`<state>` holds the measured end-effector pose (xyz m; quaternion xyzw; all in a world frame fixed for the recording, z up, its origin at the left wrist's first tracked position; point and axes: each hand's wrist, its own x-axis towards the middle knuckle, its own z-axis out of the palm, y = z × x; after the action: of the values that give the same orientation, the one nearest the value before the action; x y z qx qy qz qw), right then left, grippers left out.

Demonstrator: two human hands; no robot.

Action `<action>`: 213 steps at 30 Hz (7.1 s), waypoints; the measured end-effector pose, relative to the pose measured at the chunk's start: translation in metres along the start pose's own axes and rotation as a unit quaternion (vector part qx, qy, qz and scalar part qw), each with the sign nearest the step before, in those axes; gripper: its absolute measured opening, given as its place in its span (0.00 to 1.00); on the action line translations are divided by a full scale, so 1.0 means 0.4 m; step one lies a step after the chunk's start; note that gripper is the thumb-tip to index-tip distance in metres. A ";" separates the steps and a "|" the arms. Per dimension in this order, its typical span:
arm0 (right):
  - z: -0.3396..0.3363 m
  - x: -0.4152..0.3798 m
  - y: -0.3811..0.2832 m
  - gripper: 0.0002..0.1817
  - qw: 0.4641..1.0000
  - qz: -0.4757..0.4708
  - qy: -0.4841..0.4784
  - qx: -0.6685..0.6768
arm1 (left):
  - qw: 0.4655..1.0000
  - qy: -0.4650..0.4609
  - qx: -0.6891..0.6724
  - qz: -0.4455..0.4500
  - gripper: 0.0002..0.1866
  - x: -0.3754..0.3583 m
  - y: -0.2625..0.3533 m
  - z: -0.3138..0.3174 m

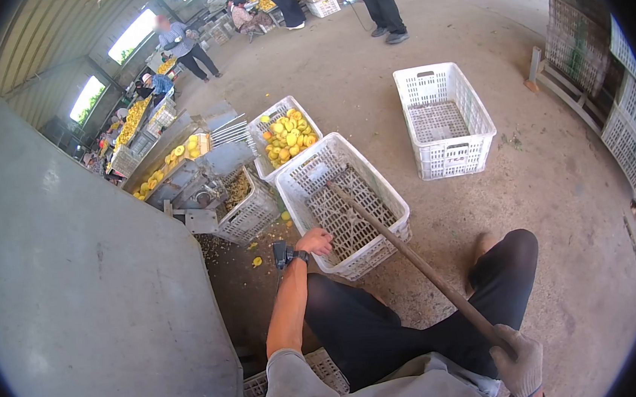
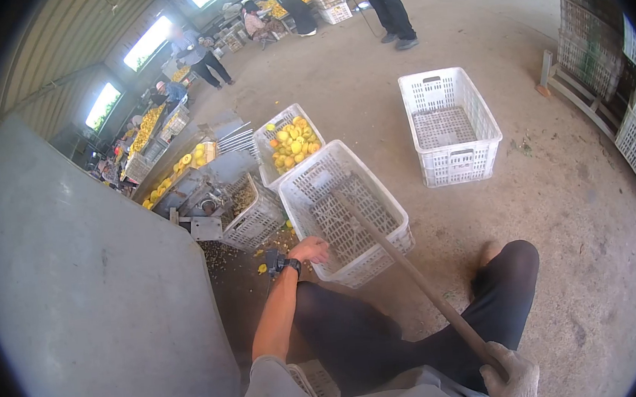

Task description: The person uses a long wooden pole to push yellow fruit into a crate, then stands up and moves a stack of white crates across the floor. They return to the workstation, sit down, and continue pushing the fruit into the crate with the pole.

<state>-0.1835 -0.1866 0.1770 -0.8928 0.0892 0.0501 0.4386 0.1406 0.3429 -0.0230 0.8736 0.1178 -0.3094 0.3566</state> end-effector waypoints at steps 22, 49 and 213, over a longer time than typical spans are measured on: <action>-0.003 0.001 -0.001 0.23 1.000 0.004 0.000 0.006 | 1.000 0.001 0.000 0.000 0.26 0.003 -0.007 0.000; -0.003 0.002 0.010 0.24 1.000 -0.014 -0.002 0.001 | 1.000 -0.005 -0.019 -0.011 0.26 0.001 -0.001 0.002; -0.054 0.010 -0.014 0.21 0.998 0.015 -0.056 0.008 | 0.817 0.504 0.251 0.122 0.37 -0.034 0.384 -0.255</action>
<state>-0.1781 -0.2006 0.1939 -0.8835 0.0787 0.1059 0.4494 0.2422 0.3039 0.1263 0.9738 0.0918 0.2018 0.0509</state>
